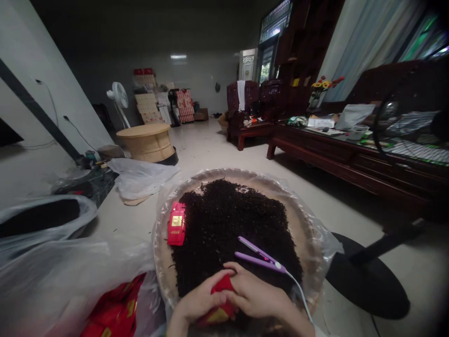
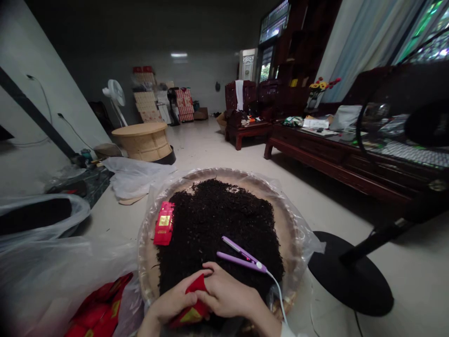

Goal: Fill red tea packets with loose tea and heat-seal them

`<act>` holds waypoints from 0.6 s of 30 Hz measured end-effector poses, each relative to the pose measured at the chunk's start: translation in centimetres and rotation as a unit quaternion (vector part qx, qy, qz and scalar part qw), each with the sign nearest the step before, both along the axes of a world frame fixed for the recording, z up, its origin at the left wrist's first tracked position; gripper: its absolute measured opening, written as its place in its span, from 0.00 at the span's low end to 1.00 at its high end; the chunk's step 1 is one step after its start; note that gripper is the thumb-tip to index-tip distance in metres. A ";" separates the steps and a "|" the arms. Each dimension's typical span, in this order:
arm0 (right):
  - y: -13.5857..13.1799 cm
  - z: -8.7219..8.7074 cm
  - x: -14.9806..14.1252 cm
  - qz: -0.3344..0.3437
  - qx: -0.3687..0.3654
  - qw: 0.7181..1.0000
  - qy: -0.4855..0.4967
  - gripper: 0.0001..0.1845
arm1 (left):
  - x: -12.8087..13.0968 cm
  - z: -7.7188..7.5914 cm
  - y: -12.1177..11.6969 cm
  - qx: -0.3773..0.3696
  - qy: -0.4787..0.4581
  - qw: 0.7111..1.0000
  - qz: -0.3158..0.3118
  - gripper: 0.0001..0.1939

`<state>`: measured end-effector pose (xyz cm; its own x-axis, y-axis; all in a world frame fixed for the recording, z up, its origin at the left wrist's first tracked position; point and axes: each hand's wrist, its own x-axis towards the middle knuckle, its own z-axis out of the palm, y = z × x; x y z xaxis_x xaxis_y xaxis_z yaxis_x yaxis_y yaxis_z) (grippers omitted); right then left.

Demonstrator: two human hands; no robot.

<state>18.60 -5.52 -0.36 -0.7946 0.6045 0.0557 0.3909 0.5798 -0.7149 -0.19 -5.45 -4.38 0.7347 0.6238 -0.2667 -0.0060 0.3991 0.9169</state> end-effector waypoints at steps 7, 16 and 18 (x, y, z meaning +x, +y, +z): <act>0.8 0.8 -0.2 -0.025 -0.003 0.999 0.047 0.15 | 0.3 -1.6 -0.2 -0.037 -0.086 0.995 0.038 0.43; 0.8 1.2 -0.5 0.029 0.027 0.999 -0.004 0.17 | -0.8 -2.1 0.3 0.011 -0.041 0.999 0.032 0.51; 0.8 1.4 -0.5 0.045 0.036 0.998 -0.010 0.17 | -0.8 -1.9 0.4 0.032 -0.046 0.998 0.030 0.50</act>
<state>18.07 -4.70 1.03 -0.8469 0.5258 0.0794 0.3489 0.6621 -0.6632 -0.97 -5.03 -6.28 0.7147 0.6814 -0.1579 -0.1138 0.3360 0.9350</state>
